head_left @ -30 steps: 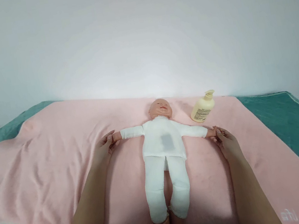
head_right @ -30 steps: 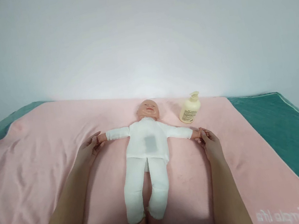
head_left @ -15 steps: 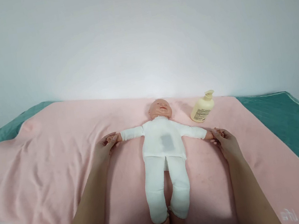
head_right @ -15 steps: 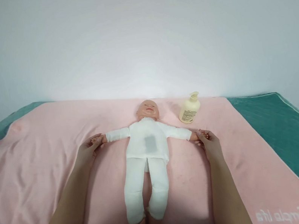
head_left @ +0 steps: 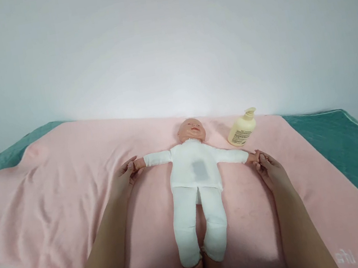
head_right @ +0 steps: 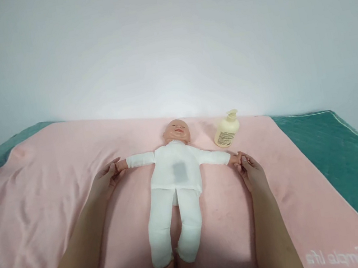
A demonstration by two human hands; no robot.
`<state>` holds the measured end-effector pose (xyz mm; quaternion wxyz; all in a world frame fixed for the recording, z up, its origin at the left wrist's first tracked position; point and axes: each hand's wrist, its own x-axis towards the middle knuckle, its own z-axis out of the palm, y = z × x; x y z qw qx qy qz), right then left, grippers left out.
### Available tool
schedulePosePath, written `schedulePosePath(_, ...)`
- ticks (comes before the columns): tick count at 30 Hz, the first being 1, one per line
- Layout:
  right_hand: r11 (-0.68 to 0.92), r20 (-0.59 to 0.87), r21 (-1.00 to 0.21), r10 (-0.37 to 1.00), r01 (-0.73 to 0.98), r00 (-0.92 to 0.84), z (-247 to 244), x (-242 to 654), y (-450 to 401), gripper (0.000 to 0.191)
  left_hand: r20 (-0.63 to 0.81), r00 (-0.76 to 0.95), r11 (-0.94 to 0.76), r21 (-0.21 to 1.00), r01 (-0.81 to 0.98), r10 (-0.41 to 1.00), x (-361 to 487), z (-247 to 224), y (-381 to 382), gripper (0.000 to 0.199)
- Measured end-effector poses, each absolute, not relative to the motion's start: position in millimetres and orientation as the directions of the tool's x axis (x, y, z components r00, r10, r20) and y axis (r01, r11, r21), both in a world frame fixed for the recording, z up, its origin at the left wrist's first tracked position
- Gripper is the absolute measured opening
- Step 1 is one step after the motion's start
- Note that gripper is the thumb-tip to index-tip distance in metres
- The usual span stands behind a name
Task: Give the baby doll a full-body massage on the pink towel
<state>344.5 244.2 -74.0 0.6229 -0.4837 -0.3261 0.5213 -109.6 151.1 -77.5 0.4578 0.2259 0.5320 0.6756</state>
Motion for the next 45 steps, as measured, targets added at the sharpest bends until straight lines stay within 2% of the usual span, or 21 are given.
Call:
schedulePosePath(6, -0.032, -0.116, -0.947, 0.962, -0.319, 0.249, -70, 342, 241, 0.051, -0.185, -0.447, -0.005, 0.921, -0.39, 0.875, -111, -76, 149, 0.037)
schedulePosePath(12, -0.038, -0.084, -0.984, 0.96, -0.174, 0.267, -76, 342, 243, 0.049, -0.183, -0.442, 0.029, 0.943, -0.333, 0.878, -111, -76, 147, 0.053)
schedulePosePath(16, -0.034, -0.064, -0.993, 0.959, -0.113, 0.278, -79, 344, 244, 0.047, -0.187, -0.467, 0.04, 0.951, -0.306, 0.864, -109, -75, 147, 0.047)
schedulePosePath(23, -0.01, -0.061, -0.986, 0.952, -0.168, 0.3, -83, 343, 247, 0.046, -0.175, -0.505, -0.009, 0.94, -0.341, 0.845, -106, -73, 150, 0.023)
schedulePosePath(30, 0.003, -0.082, -0.963, 0.949, -0.268, 0.305, -84, 344, 249, 0.049, -0.226, -0.48, 0.002, 0.907, -0.422, 0.848, -109, -74, 151, 0.025)
schedulePosePath(34, 0.01, -0.08, -0.959, 0.949, -0.282, 0.306, -82, 343, 248, 0.05, -0.205, -0.46, -0.016, 0.902, -0.431, 0.864, -111, -78, 151, 0.027)
schedulePosePath(39, 0.005, -0.062, -0.977, 0.95, -0.213, 0.307, -82, 343, 246, 0.052, -0.183, -0.423, -0.028, 0.896, -0.444, 0.887, -112, -79, 151, 0.031)
schedulePosePath(45, -0.003, -0.012, -1.0, 0.952, -0.027, 0.304, -82, 343, 245, 0.049, -0.16, -0.414, -0.006, 0.929, -0.371, 0.896, -113, -81, 149, 0.047)
